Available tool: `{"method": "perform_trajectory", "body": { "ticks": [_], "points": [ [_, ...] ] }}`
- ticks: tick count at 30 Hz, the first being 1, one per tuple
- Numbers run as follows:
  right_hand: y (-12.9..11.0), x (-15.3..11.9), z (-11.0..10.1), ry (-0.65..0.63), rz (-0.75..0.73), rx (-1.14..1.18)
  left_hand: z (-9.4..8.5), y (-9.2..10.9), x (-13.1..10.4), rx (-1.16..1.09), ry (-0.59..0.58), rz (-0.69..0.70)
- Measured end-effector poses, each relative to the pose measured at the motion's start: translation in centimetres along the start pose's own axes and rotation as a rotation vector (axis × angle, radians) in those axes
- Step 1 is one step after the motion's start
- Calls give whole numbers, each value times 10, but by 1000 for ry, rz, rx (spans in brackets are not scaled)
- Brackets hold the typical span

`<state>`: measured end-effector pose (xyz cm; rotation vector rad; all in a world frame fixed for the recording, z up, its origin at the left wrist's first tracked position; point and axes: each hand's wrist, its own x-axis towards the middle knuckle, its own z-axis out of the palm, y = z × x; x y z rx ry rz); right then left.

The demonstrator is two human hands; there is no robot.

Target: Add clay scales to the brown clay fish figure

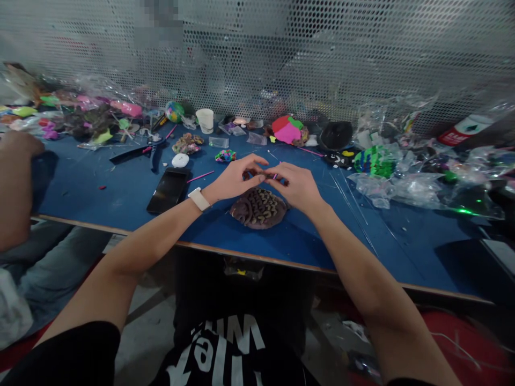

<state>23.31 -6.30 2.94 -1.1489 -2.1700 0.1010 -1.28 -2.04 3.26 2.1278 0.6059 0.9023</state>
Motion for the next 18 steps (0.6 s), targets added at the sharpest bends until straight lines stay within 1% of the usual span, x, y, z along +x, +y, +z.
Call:
{"method": "perform_trajectory", "body": {
  "ticks": [4,6,8,10,11,14,16,18],
  "points": [
    [-8,2,2,25,30,-56,6,3,2,-3,35,7],
    [-12,4,1,64,63,-67,8,5,4,2,52,22],
    [-10,6,-2,111,84,-59,7,5,4,50,70,47],
    [1,6,-10,188,108,-24,4,3,2,161,74,67],
    [9,6,-16,257,140,6,2,1,1,231,65,75],
    [39,3,-36,461,346,111,-7,-7,-1,398,40,69],
    [52,0,-43,466,383,132,-10,-12,0,415,56,45],
    [52,0,-41,442,379,163,-10,-14,2,380,88,17]
  ]
}}
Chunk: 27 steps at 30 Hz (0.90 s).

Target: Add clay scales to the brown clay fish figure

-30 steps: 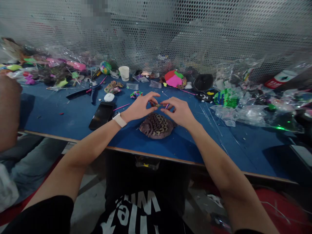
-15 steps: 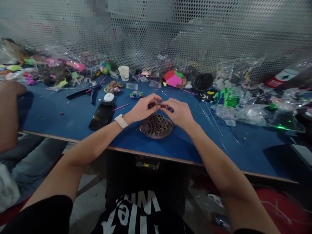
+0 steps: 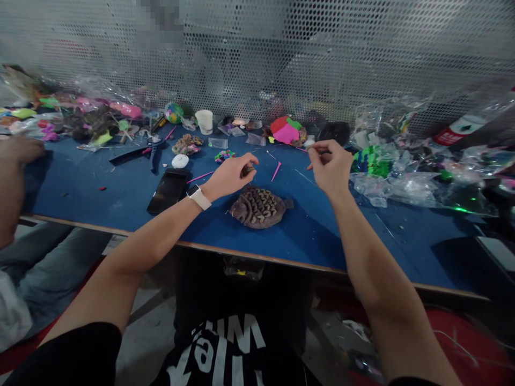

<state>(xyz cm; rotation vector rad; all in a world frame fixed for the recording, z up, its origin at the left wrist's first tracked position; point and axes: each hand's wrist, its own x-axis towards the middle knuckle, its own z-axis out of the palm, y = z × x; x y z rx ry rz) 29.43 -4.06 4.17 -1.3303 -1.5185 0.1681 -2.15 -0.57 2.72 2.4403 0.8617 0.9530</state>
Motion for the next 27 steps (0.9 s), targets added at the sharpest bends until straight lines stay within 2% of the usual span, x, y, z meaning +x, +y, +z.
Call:
{"method": "perform_trajectory", "body": {
  "ticks": [2,6,9,13,20,27],
  "points": [
    [-9,-8,10,-66,-30,27,3,1,1,-52,11,-26],
    [-41,-32,37,-319,-173,53,9,7,-1,-161,-3,-14],
    [-53,-42,48,-379,-280,55,11,10,-3,-168,-14,37],
    [-47,-43,48,-372,-350,-13,12,12,-5,-119,-42,89],
    [-37,-38,44,-331,-499,-56,11,15,-5,-170,0,149],
    [-43,-32,35,-274,-443,-84,7,14,-3,-154,71,167]
  ]
}}
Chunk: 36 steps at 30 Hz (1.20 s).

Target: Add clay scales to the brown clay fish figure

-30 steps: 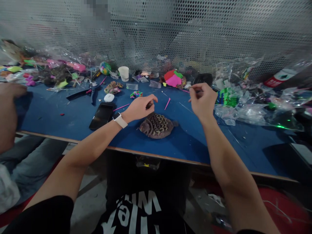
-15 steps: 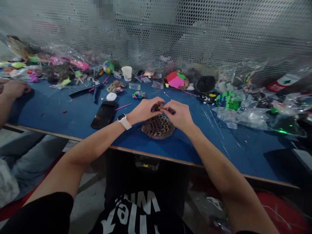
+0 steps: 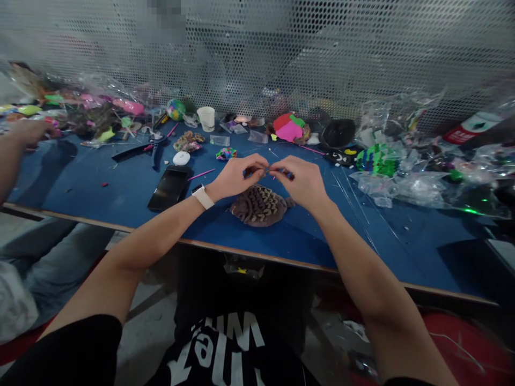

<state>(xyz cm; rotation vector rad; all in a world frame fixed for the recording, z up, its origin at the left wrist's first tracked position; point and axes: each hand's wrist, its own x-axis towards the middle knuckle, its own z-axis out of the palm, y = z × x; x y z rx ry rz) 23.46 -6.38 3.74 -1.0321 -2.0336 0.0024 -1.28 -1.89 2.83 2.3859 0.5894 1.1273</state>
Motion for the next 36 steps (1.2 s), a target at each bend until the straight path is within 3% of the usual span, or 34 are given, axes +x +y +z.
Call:
{"method": "perform_trajectory", "body": {
  "ticks": [7,16,22,25,27,32,36],
  "points": [
    [23,2,-14,293,164,136,-14,-22,3,295,12,-87],
    [4,-2,3,133,192,266,-13,-26,-2,616,-232,-299],
    [-2,0,2,188,140,133,-16,-28,-3,649,-305,-335],
    [-4,1,1,212,107,96,-14,-30,-2,611,-288,-316],
    [-5,0,2,159,110,102,-13,-28,0,523,-222,-298],
    [-4,-2,5,33,147,175,-9,-15,5,78,31,-234],
    [-5,-2,8,26,103,151,-3,-4,5,-172,55,-228]
  ]
}}
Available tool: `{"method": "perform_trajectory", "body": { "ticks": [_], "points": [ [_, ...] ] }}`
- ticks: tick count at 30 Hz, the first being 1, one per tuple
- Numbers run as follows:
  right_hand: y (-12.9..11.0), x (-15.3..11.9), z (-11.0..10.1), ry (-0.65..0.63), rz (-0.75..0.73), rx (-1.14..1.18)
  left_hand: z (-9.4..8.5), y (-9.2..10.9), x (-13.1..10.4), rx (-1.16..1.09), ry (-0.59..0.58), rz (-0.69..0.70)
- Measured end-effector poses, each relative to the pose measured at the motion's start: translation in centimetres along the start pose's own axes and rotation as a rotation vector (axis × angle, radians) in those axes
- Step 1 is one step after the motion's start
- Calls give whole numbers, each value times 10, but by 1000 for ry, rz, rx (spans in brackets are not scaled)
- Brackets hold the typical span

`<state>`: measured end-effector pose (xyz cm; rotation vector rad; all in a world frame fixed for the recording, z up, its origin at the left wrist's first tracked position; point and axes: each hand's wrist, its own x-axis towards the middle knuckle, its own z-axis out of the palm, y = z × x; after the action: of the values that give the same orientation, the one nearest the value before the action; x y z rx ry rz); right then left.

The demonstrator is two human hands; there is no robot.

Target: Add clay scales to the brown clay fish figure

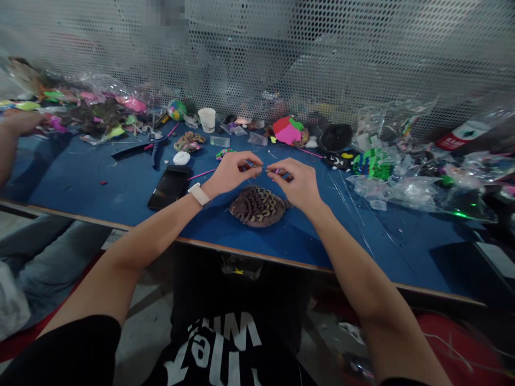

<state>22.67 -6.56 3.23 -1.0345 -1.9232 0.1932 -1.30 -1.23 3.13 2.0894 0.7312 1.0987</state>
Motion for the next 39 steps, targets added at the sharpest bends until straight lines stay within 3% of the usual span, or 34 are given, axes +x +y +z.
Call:
{"method": "perform_trajectory", "body": {
  "ticks": [11,16,20,25,30,33,39],
  "points": [
    [2,-3,6,-4,-5,14,9,-2,-5,-80,-81,-63],
    [2,-2,6,-38,-45,-1,6,0,-3,-37,-118,-15],
    [0,-2,7,-31,-18,-99,5,2,0,85,-55,36],
    [-1,0,3,29,74,-4,0,1,0,238,23,64],
    [-1,1,-5,132,61,18,-8,-5,1,346,-22,67],
    [-4,1,-5,109,36,-4,-11,-10,3,428,-67,104],
    [-4,2,-3,123,30,41,-17,-24,6,484,-130,8]
  ]
}}
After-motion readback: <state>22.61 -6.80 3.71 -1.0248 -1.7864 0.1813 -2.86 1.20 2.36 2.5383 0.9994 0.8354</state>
